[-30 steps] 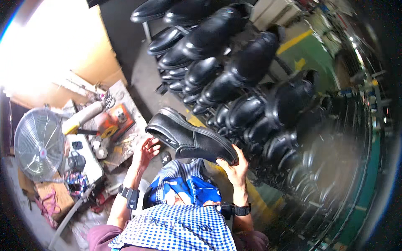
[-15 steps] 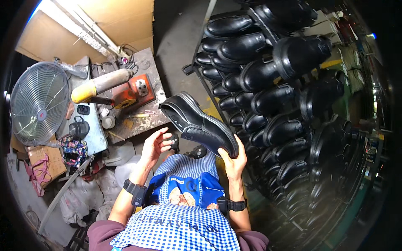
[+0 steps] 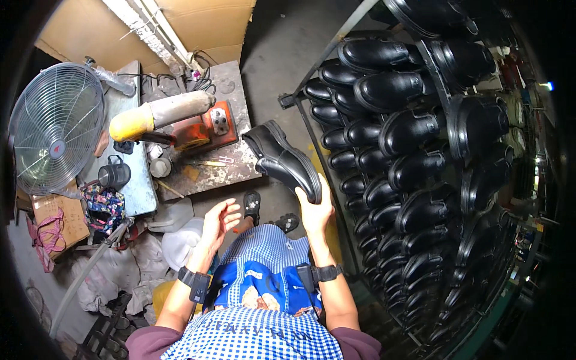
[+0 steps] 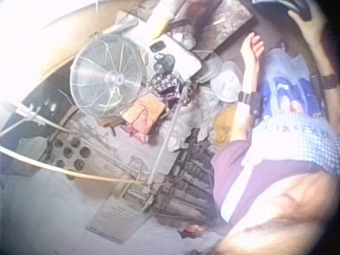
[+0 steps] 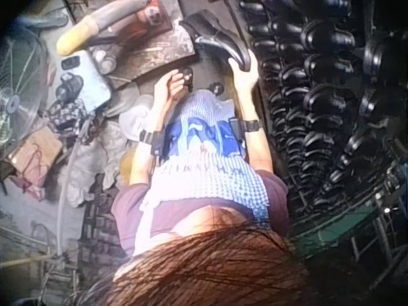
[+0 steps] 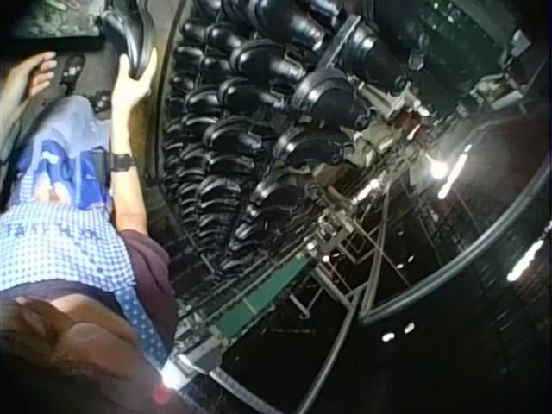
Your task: Inspecting black shoes and using a heating nozzle to smooth out wrinkles or adhesive.
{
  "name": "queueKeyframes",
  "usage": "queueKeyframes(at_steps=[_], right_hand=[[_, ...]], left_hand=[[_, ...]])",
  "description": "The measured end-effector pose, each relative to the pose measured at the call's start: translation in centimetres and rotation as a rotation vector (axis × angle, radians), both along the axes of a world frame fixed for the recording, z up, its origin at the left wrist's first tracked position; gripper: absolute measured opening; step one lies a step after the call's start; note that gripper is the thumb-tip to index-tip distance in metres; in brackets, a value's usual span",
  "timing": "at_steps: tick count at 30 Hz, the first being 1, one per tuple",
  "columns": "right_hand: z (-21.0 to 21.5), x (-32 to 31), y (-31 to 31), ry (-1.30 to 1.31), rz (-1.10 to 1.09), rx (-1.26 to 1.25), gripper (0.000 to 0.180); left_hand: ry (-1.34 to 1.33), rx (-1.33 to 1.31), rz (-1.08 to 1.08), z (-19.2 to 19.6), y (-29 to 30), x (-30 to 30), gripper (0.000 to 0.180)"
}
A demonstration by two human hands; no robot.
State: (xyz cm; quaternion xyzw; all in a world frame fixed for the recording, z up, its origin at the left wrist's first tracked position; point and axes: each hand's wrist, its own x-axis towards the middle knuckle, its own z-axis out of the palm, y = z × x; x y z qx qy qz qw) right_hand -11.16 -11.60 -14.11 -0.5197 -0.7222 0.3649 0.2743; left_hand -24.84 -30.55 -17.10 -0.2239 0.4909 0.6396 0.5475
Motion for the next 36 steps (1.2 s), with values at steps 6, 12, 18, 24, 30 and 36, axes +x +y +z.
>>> queueKeyframes(at_steps=[6, 12, 18, 24, 30, 36], right_hand=[[-3.3, -6.8, 0.9, -0.102, 0.03, 0.096, 0.055], [-5.8, -13.2, 1.5, -0.098, 0.077, 0.243, 0.054], [-6.8, -17.6, 1.6, -0.173, 0.087, 0.194, 0.055], [-7.1, -19.8, 1.3, -0.173, 0.115, 0.199, 0.055], [-7.0, -20.5, 1.7, -0.156, 0.126, 0.221, 0.055], [-6.4, -20.8, 2.0, -0.121, 0.106, 0.25, 0.055]], left_hand=[[-0.029, -0.091, 0.087, -3.0, -3.8, 1.4, 0.03], [-0.056, -0.12, 0.149, -4.9, -6.1, 2.2, 0.03], [-0.067, -0.144, 0.217, -5.8, -6.8, 1.9, 0.03], [-0.056, -0.164, 0.251, -6.5, -7.4, 1.5, 0.029], [-0.064, -0.167, 0.287, -7.0, -8.0, 1.2, 0.029], [-0.07, -0.183, 0.279, -7.4, -8.3, 0.9, 0.029]])
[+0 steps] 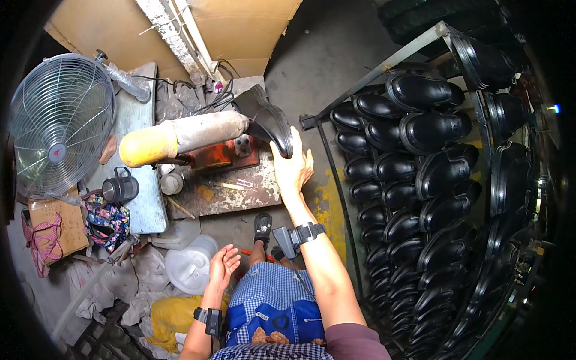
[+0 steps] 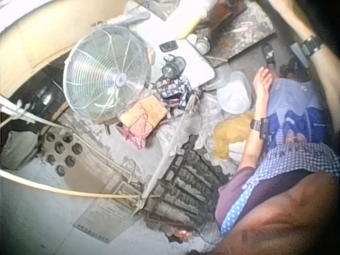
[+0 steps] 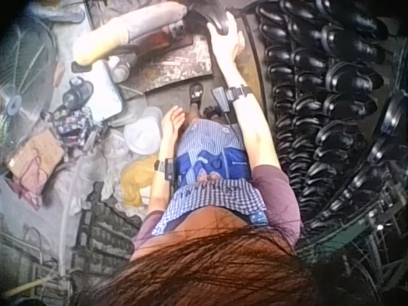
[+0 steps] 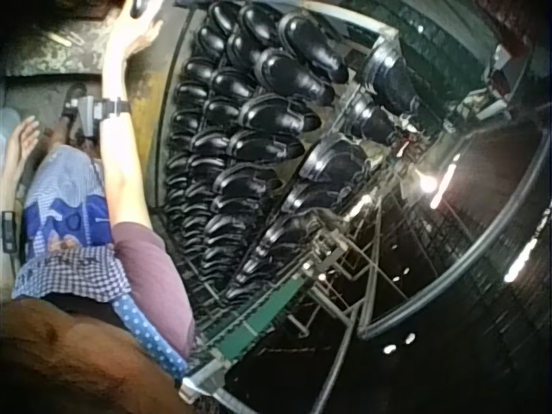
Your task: Inspecting black shoes and using a heating nozzle to smooth out wrinkles or adhesive.
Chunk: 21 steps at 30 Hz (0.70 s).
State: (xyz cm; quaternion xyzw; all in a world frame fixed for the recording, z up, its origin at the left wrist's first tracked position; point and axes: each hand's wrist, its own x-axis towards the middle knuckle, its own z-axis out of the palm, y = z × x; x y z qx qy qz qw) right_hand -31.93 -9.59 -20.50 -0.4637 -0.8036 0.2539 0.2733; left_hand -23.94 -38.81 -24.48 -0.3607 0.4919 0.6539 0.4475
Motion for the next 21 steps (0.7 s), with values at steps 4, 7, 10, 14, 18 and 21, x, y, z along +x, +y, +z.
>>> queueKeyframes(at_steps=[4, 7, 10, 14, 18, 21], right_hand=[[-0.5, 0.1, 0.4, 0.037, -0.07, -0.162, 0.059], [-1.8, -0.2, 1.3, 0.359, -0.214, -0.432, 0.063], [-2.8, 1.8, 2.2, 0.662, -0.5, -1.425, 0.045], [-4.1, 2.5, 1.6, 0.705, -0.545, -1.618, 0.053], [-4.3, 1.8, 1.4, 0.73, -0.525, -1.657, 0.052], [-3.9, 0.8, 1.6, 0.772, -0.472, -1.688, 0.052]], left_hand=[[0.001, -0.001, -0.008, -0.1, 0.0, -0.2, 0.029], [-0.001, -0.002, -0.013, -0.2, -0.1, -0.3, 0.029], [-0.005, -0.009, -0.036, -0.3, -0.1, -0.3, 0.029], [-0.009, -0.026, -0.062, -0.6, -0.1, -0.2, 0.03], [-0.005, -0.023, -0.066, -0.7, -0.2, -0.1, 0.03], [-0.011, -0.034, -0.066, -0.7, -0.1, -0.1, 0.03]])
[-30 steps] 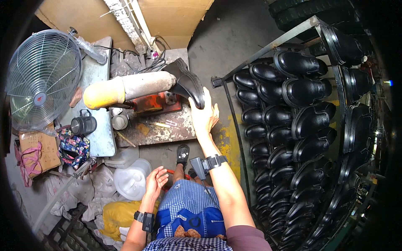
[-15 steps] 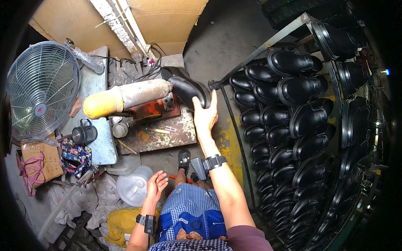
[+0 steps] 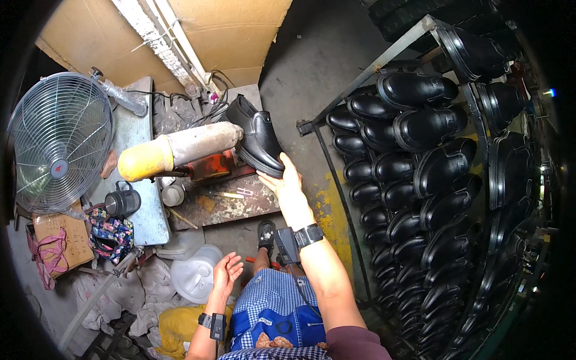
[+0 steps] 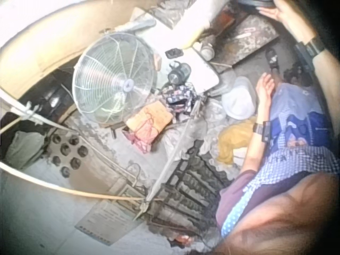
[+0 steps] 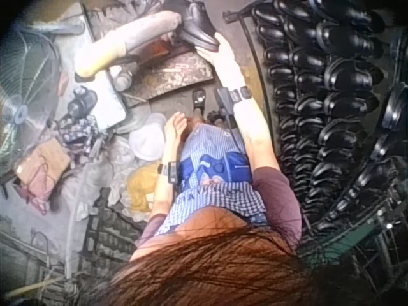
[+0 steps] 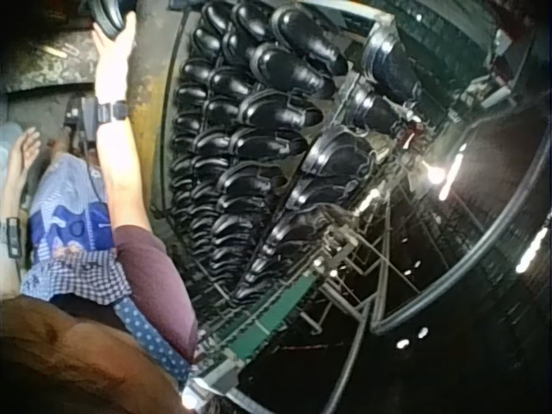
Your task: Inspecting black shoes and using a heating nozzle to smooth out wrinkles or adhesive.
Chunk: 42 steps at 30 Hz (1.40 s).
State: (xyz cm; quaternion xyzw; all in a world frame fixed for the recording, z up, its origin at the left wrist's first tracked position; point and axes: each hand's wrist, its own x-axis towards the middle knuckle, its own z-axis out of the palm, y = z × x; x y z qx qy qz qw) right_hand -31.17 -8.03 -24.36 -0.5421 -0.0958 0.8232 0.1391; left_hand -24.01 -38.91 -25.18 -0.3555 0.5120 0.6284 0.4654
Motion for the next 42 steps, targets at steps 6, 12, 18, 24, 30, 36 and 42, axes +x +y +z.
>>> queueKeyframes(at_steps=[6, 12, 18, 24, 30, 36, 42], right_hand=[[1.7, -1.9, -0.3, -0.048, 0.061, 0.114, 0.053], [3.2, -0.5, -1.3, -0.058, 0.1, 0.2, 0.048], [3.9, 5.8, -2.3, -0.081, 0.053, 0.245, 0.046], [5.0, 14.8, -2.6, -0.088, 0.017, 0.118, 0.044], [7.2, 24.7, -3.4, 0.023, 0.083, 0.032, 0.046], [9.9, 32.8, -4.4, 0.28, 0.209, 0.431, 0.072], [11.8, 37.3, -5.0, 0.314, -0.004, 0.497, 0.078]], left_hand=[[0.003, -0.005, -0.012, 0.0, 0.2, -0.1, 0.03], [0.006, 0.008, -0.025, 0.2, 0.8, -0.2, 0.031], [0.015, 0.029, -0.074, 0.3, 1.5, -0.6, 0.032], [0.05, 0.055, -0.114, 1.5, 3.3, -1.2, 0.031], [0.099, 0.147, -0.227, 5.8, 7.4, -3.5, 0.043], [0.42, 0.518, -0.472, 12.5, 12.8, -3.7, 0.052], [0.541, 0.543, -0.655, 17.2, 15.6, 0.0, 0.037]])
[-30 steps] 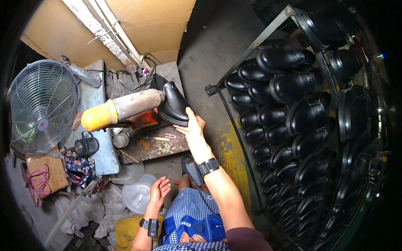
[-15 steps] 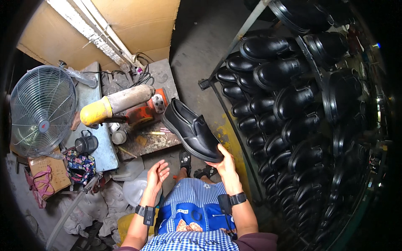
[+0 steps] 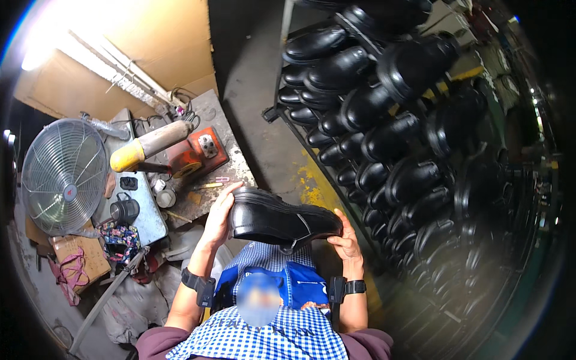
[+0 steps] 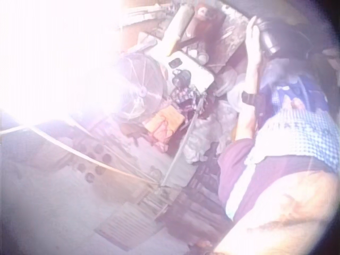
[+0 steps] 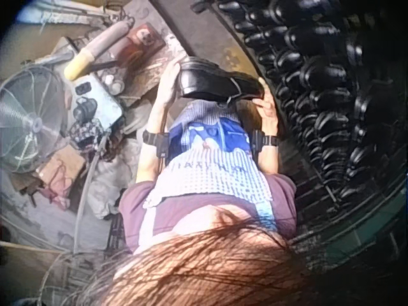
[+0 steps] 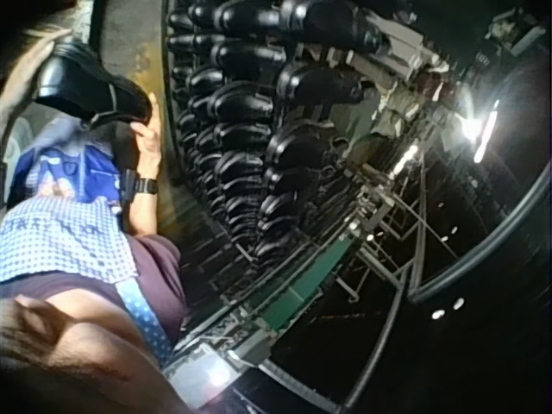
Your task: Inspecting black shoes and using a heating nozzle to smooth out wrinkles or adhesive.
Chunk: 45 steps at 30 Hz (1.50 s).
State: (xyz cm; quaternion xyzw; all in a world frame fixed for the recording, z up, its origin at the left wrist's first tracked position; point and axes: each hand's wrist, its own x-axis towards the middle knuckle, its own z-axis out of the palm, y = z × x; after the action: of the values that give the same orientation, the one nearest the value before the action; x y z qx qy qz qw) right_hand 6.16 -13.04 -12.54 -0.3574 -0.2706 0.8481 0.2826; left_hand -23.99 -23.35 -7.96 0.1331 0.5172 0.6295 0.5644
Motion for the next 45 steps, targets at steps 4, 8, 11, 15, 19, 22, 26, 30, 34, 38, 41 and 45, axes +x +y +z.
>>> queueKeyframes(at_steps=[4, 8, 11, 15, 19, 22, 26, 30, 34, 38, 41, 45], right_hand=[[2.4, 2.7, -0.6, -0.09, -0.045, 0.124, 0.077], [5.5, 6.6, -2.0, -0.159, -0.162, 0.191, 0.071], [8.2, 10.6, -3.2, -0.065, -0.403, 0.425, 0.071], [11.9, 19.0, -6.3, -0.196, -1.103, 0.578, 0.06], [15.4, 28.1, -10.6, 0.24, -1.388, 0.705, 0.032], [17.6, 33.0, -11.9, 0.085, -1.869, 0.582, 0.031], [20.3, 38.2, -9.4, -0.283, -1.954, 0.666, 0.048], [21.0, 42.1, -4.7, -0.704, -1.847, 0.654, 0.057], [21.2, 46.6, -4.8, -0.868, -1.728, 0.095, 0.069], [21.9, 51.1, -5.9, -0.95, -1.917, -0.038, 0.1], [21.9, 54.0, -5.5, -0.863, -1.748, -0.054, 0.102], [21.6, 55.8, -4.7, -1.066, -1.826, 0.081, 0.069]], left_hand=[[0.382, 0.021, -0.025, 2.0, 1.5, 2.7, 0.033], [0.999, -0.025, -0.135, 2.3, 3.2, 5.4, 0.037], [0.132, -0.15, -0.097, 1.4, 3.3, 7.5, 0.042], [0.077, -0.27, -0.292, -1.9, 3.0, 8.9, 0.042], [0.069, -0.357, -0.358, -5.3, 1.5, 9.5, 0.034], [0.052, -0.37, -0.374, -7.0, 1.3, 9.8, 0.029], [0.073, -0.29, -0.48, -7.7, 2.7, 10.9, 0.035], [0.186, -0.358, -0.489, -6.6, 4.8, 13.5, 0.038], [0.138, -0.343, -0.524, -5.5, 6.5, 15.7, 0.034], [0.131, -0.367, -0.418, -6.0, 5.4, 16.8, 0.03], [0.151, -0.421, -0.436, -7.6, 4.5, 16.6, 0.032], [0.135, -0.469, -0.41, -10.8, 4.1, 15.7, 0.029]])
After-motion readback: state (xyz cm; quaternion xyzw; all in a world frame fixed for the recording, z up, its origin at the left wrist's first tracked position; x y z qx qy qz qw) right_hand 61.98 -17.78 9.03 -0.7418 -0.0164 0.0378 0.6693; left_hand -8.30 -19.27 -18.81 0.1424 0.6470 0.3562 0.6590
